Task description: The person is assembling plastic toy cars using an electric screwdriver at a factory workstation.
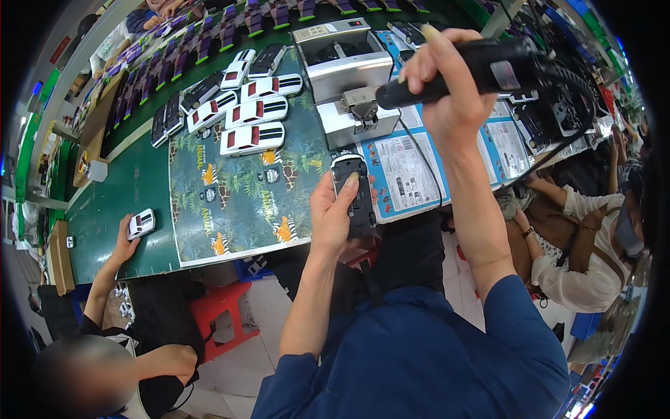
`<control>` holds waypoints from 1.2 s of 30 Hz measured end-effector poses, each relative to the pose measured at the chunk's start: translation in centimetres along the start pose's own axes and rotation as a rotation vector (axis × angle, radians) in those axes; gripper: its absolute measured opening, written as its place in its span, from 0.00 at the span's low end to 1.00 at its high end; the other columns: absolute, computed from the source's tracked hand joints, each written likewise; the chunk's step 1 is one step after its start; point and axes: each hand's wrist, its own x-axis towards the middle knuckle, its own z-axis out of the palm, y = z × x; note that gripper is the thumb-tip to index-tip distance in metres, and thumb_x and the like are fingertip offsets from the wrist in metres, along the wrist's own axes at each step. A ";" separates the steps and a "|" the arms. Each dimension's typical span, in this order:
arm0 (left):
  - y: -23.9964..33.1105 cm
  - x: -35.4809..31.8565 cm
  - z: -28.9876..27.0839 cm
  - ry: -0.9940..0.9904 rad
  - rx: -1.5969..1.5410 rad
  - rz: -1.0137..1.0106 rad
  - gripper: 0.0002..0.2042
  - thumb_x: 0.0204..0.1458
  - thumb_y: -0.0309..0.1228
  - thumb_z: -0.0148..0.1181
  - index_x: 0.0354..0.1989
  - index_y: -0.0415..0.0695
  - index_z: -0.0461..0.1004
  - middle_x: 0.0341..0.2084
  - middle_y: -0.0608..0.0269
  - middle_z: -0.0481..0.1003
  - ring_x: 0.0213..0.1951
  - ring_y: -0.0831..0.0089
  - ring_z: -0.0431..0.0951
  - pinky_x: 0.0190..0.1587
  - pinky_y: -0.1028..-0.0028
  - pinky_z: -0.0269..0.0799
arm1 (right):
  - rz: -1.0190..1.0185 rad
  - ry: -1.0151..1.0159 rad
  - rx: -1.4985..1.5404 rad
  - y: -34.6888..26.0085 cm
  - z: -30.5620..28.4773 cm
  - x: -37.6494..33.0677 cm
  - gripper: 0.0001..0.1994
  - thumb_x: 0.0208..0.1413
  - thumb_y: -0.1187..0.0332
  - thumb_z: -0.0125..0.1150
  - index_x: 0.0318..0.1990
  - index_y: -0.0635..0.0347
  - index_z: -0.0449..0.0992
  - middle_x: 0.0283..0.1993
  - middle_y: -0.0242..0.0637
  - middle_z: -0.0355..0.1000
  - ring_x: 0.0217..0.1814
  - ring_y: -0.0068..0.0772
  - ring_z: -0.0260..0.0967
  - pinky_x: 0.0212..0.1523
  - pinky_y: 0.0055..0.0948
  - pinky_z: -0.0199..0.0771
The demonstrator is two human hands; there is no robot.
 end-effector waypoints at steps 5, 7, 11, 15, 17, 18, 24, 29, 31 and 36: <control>-0.1 0.0 0.3 0.034 0.004 -0.001 0.09 0.62 0.29 0.56 0.47 0.38 0.71 0.37 0.57 0.79 0.34 0.76 0.80 0.36 0.76 0.78 | 0.019 -0.102 -0.280 0.6 1.3 -0.5 0.05 0.57 0.75 0.63 0.35 0.64 0.72 0.19 0.32 0.67 0.17 0.22 0.65 0.25 0.26 0.72; 0.0 0.1 0.5 0.031 -0.002 -0.004 0.09 0.62 0.28 0.56 0.47 0.38 0.71 0.37 0.57 0.79 0.34 0.76 0.80 0.37 0.75 0.78 | -0.048 -0.149 -0.349 1.6 1.3 -0.5 0.05 0.55 0.77 0.65 0.33 0.63 0.73 0.18 0.31 0.69 0.16 0.19 0.65 0.22 0.21 0.69; 0.3 -0.4 0.7 0.056 -0.009 0.009 0.09 0.62 0.28 0.57 0.47 0.37 0.72 0.37 0.58 0.79 0.34 0.76 0.80 0.37 0.75 0.78 | -0.006 -0.141 -0.381 1.7 2.5 -0.1 0.07 0.53 0.74 0.68 0.27 0.62 0.75 0.17 0.27 0.69 0.15 0.14 0.64 0.18 0.16 0.63; -0.5 -0.8 0.4 0.076 -0.033 0.043 0.09 0.61 0.26 0.56 0.48 0.38 0.72 0.38 0.58 0.79 0.34 0.75 0.80 0.38 0.74 0.78 | 0.298 -0.136 -0.361 0.7 3.3 -0.2 0.11 0.52 0.72 0.70 0.22 0.60 0.72 0.14 0.27 0.66 0.12 0.15 0.62 0.16 0.18 0.60; -0.2 -0.4 0.5 0.078 -0.030 0.053 0.09 0.61 0.25 0.55 0.48 0.39 0.71 0.38 0.58 0.79 0.35 0.75 0.80 0.38 0.73 0.79 | 0.363 -0.087 -0.284 0.0 2.6 -1.1 0.09 0.52 0.74 0.68 0.27 0.61 0.72 0.15 0.29 0.66 0.12 0.19 0.61 0.17 0.21 0.62; -0.2 -0.6 0.5 0.063 -0.027 0.028 0.09 0.61 0.25 0.55 0.49 0.39 0.71 0.38 0.59 0.79 0.35 0.75 0.80 0.37 0.74 0.79 | 0.361 -0.065 -0.253 -0.8 2.2 -1.9 0.08 0.52 0.74 0.67 0.28 0.61 0.72 0.15 0.30 0.66 0.13 0.20 0.61 0.18 0.22 0.64; 0.1 -0.5 0.4 0.033 -0.034 0.031 0.10 0.62 0.26 0.54 0.50 0.37 0.71 0.40 0.57 0.79 0.35 0.73 0.81 0.38 0.73 0.80 | 0.217 -0.053 0.123 -4.0 3.2 -4.0 0.07 0.56 0.74 0.65 0.34 0.64 0.71 0.19 0.33 0.68 0.17 0.21 0.65 0.23 0.24 0.69; 0.2 -0.9 0.7 0.029 -0.038 0.031 0.11 0.62 0.26 0.54 0.51 0.37 0.71 0.40 0.57 0.79 0.35 0.73 0.81 0.39 0.73 0.80 | 0.268 -0.057 0.053 -3.1 3.4 -5.5 0.08 0.54 0.74 0.67 0.33 0.63 0.71 0.20 0.31 0.69 0.18 0.19 0.65 0.21 0.20 0.67; 0.2 -1.0 0.8 0.026 -0.028 0.019 0.11 0.62 0.26 0.55 0.51 0.37 0.70 0.40 0.57 0.79 0.35 0.74 0.81 0.39 0.74 0.80 | 0.291 -0.043 -0.012 -2.8 3.5 -5.9 0.08 0.54 0.74 0.68 0.32 0.62 0.71 0.20 0.29 0.69 0.18 0.16 0.66 0.21 0.17 0.65; 0.4 -1.6 1.2 0.073 0.034 0.056 0.11 0.58 0.23 0.60 0.47 0.36 0.71 0.34 0.61 0.79 0.33 0.80 0.79 0.35 0.78 0.78 | 0.210 -0.094 -0.174 -1.5 3.7 -7.0 0.10 0.49 0.73 0.72 0.29 0.60 0.73 0.22 0.26 0.69 0.22 0.12 0.64 0.23 0.16 0.63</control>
